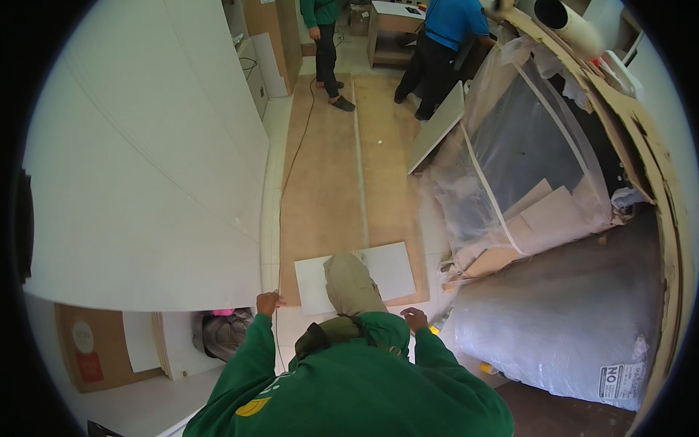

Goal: The person measures and marks a white board on the floor using a tape measure and pencil. They also handle a power drill and plug in a power strip.

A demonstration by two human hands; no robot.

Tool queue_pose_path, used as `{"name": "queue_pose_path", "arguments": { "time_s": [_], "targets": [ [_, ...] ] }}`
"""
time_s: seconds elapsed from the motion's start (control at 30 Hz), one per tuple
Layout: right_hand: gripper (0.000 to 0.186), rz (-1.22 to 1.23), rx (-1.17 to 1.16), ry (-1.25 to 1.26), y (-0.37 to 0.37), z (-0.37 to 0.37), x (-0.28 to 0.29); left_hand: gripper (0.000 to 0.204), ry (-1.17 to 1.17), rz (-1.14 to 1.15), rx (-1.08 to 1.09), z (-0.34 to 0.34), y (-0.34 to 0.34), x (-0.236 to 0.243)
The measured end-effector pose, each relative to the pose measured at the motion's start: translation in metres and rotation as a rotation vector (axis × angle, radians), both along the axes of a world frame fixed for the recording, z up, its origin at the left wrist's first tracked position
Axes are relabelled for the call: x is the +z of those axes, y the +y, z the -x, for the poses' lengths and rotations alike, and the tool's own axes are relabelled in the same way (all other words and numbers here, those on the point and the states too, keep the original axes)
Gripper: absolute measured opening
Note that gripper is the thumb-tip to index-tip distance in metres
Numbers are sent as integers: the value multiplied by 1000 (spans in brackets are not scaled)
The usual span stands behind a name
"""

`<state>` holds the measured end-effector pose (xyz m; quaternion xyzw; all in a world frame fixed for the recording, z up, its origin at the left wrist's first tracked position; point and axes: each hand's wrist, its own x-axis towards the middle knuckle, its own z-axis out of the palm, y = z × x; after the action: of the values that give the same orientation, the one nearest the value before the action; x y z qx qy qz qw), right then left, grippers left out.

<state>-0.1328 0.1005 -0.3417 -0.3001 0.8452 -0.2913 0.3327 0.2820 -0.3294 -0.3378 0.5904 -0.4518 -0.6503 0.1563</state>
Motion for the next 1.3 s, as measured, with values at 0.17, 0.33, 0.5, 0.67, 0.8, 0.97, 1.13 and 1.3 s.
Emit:
{"name": "queue_pose_path", "arguments": {
  "time_s": [0.17,0.33,0.5,0.67,0.8,0.97,1.13,1.3],
  "targets": [
    [24,-386,-172,-621,-86,-26,-49,40,124,237,-271,26,-92,-20],
    [27,-410,121,-611,-176,78,-121,34,166,65,-212,176,-202,-4],
    [27,-234,-90,-426,-407,250,-95,27,69,-112,-287,246,-304,1],
    [38,396,-201,-535,-627,345,90,27,-156,-42,-216,265,-384,-12],
    [34,420,-158,-460,-673,381,140,26,-204,341,-381,297,-432,-17],
    [29,349,-256,-451,-599,365,11,27,-221,-27,-220,380,-489,0],
    [18,770,-578,-1179,-562,343,-79,21,-336,126,-277,454,-564,-25],
    [32,555,-607,-642,-689,356,-11,27,-509,358,-751,497,-668,-53]
  ]
}}
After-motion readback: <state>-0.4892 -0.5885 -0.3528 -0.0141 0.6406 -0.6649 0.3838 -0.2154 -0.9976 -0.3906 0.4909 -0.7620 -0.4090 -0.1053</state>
